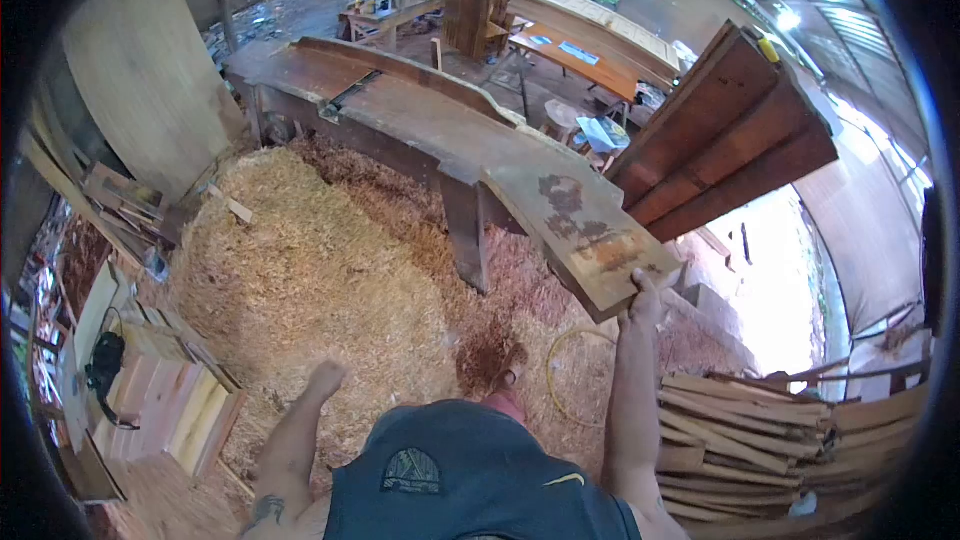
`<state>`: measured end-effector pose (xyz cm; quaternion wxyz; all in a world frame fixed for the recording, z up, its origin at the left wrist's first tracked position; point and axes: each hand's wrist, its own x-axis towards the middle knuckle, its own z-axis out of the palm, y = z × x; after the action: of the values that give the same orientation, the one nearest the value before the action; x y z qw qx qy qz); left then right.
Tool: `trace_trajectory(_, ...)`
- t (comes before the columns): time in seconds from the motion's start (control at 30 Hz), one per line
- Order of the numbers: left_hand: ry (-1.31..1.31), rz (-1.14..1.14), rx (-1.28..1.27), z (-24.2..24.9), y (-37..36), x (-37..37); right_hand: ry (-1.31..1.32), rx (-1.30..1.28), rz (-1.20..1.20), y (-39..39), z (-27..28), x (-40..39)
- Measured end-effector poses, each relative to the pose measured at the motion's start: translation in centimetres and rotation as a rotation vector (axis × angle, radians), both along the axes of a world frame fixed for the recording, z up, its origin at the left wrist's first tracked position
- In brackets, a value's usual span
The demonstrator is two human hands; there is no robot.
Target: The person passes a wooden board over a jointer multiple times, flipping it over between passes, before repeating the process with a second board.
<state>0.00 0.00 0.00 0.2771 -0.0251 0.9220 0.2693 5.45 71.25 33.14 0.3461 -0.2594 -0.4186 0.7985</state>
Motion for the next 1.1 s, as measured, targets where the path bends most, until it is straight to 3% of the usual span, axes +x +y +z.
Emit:
trace_trajectory(0.07, -0.153, -0.057, -0.089, -1.6, -0.1, 4.1, -0.115, -0.045, -0.044, 0.3, 2.3, -2.0)
trace_trajectory(0.1, -0.237, -0.087, -0.257, -1.0, -3.4, 8.9, -0.145, -0.120, -0.032, 3.1, -6.0, -3.0)
trace_trajectory(0.13, -0.214, -0.024, -0.255, -2.2, -1.5, 9.3, -0.086, -0.065, -0.046, 6.1, -7.6, -4.2)
trace_trajectory(0.17, -0.212, -0.100, -0.265, -1.9, 2.7, 10.0, -0.042, -0.006, -0.066, 9.9, -9.2, -4.9)
trace_trajectory(0.27, -0.270, -0.351, -0.254, 0.9, 12.0, 13.3, -0.143, -0.304, 0.128, 23.0, -17.3, -4.1)
trace_trajectory(0.33, -0.340, -0.291, -0.111, 1.9, 16.6, 10.2, -0.110, -0.417, 0.225, 28.5, -24.3, -4.0)
trace_trajectory(0.4, -0.428, -0.231, 0.050, 1.7, 21.3, 8.5, -0.226, -0.294, 0.180, 32.3, -27.8, -4.4)
trace_trajectory(0.47, -0.516, 0.038, 0.175, 0.3, 25.1, 6.8, -0.299, -0.272, 0.175, 34.4, -28.0, -4.7)
trace_trajectory(0.5, -0.541, 0.282, 0.210, -0.3, 26.5, 3.8, -0.300, -0.317, 0.198, 34.5, -27.4, -5.8)
trace_trajectory(0.6, -0.290, 0.231, 0.107, 8.5, 33.5, -6.9, -0.449, -0.391, 0.234, 37.4, -31.3, -6.0)
trace_trajectory(0.63, -0.227, 0.267, 0.129, 9.1, 34.6, -9.3, -0.515, -0.399, 0.237, 38.6, -32.6, -5.8)
trace_trajectory(0.7, -0.248, 0.306, 0.178, 5.5, 35.2, -13.5, -0.476, -0.338, 0.214, 36.1, -29.5, -5.4)
trace_trajectory(0.73, -0.187, 0.194, 0.090, 3.9, 35.7, -16.1, -0.452, -0.290, 0.216, 35.5, -27.4, -6.6)
trace_trajectory(0.77, -0.129, 0.088, -0.003, 3.0, 36.5, -18.5, -0.430, -0.371, 0.271, 35.8, -26.6, -7.7)
trace_trajectory(0.8, -0.112, 0.133, -0.015, 3.3, 37.9, -20.2, -0.412, -0.460, 0.319, 36.1, -26.5, -7.6)
trace_trajectory(0.83, -0.095, 0.174, -0.032, 4.2, 39.6, -21.5, -0.394, -0.555, 0.362, 37.1, -26.8, -7.5)
trace_trajectory(0.93, -0.011, 0.177, 0.008, 8.7, 45.1, -24.2, -0.438, -0.346, 0.356, 41.6, -31.1, -9.5)
trace_trajectory(1.03, 0.045, 0.097, 0.103, 11.6, 52.8, -25.6, -0.602, -0.349, 0.353, 41.6, -27.3, -14.7)
trace_trajectory(1.1, 0.162, 0.041, 0.181, 16.4, 59.3, -26.6, -0.624, -0.407, 0.403, 42.1, -26.9, -18.6)
